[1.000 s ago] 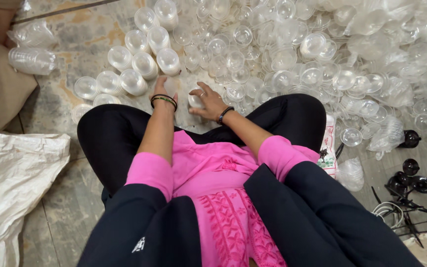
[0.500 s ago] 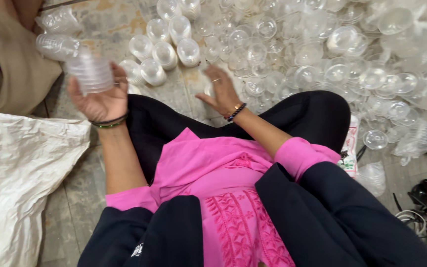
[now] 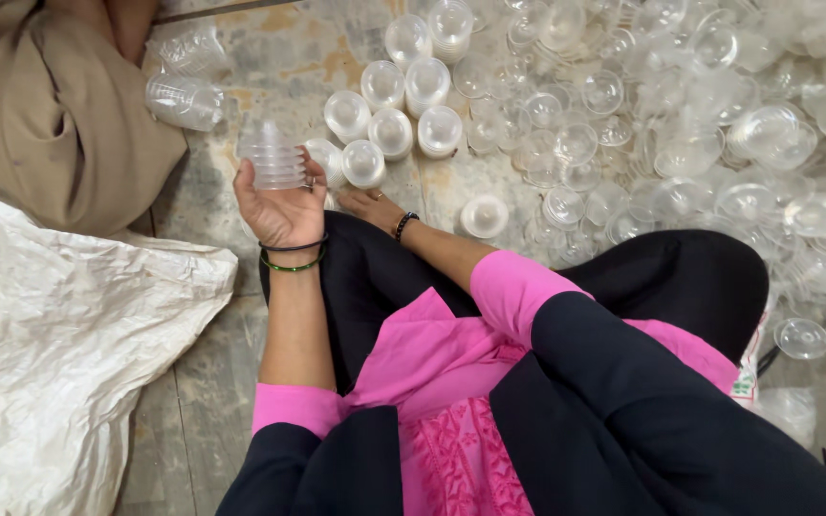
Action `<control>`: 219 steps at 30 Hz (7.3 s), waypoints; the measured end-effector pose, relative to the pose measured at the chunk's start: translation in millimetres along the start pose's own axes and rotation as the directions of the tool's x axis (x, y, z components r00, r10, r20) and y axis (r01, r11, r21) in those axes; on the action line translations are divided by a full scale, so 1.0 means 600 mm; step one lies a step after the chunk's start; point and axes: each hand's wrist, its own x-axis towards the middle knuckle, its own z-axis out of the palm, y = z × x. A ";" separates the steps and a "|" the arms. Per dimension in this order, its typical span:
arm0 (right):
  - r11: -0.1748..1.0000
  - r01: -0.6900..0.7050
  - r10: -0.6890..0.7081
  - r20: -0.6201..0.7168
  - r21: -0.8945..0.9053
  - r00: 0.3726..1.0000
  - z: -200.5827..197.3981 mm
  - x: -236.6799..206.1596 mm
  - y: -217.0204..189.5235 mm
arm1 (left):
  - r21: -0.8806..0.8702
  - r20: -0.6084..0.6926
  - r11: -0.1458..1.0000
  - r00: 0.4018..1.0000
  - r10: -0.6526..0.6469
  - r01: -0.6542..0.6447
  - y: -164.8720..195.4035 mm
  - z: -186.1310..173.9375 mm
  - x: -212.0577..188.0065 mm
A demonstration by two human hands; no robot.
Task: The person sits on the floor and sorts through a large pile of clear plastic cups, pulling cups out of plastic wrapping and stacking them into nested stacks. They place finished stacks aside with other stacked cups on the floor while other people nearby handle cups and plastic bags.
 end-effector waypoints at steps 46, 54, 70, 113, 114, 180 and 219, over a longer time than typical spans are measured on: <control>0.565 -0.790 0.561 0.593 0.237 0.578 -0.187 -0.281 -0.246 | 0.207 0.064 0.959 0.975 -0.212 0.195 -0.063 0.053 -0.261; 0.605 -0.767 0.731 0.234 0.214 0.642 -0.353 -0.442 -0.175 | 0.224 0.034 0.861 0.879 -0.475 0.456 -0.198 0.058 -0.297; 0.600 -0.703 0.766 -0.022 0.381 0.642 -0.330 -0.407 -0.099 | 0.738 -0.364 0.416 0.832 -0.417 0.532 -0.299 0.057 -0.221; 0.221 -0.794 0.945 0.077 0.566 0.318 -0.301 -0.418 -0.088 | 0.827 -0.534 -0.502 0.631 -0.563 0.252 -0.377 0.001 -0.190; 0.208 -0.793 0.947 0.084 0.573 0.310 -0.300 -0.418 -0.088 | 0.826 -0.535 -0.505 0.629 -0.564 0.249 -0.378 0.000 -0.189; 0.513 -0.441 0.795 -0.214 0.736 0.567 -0.335 -0.353 -0.171 | 0.566 -0.138 0.618 0.802 -0.581 0.545 -0.320 0.005 -0.167; 0.408 -0.899 0.890 -0.148 -0.159 0.430 -0.323 -0.175 0.037 | 0.720 -0.414 0.422 0.829 -0.376 0.551 -0.340 0.022 -0.107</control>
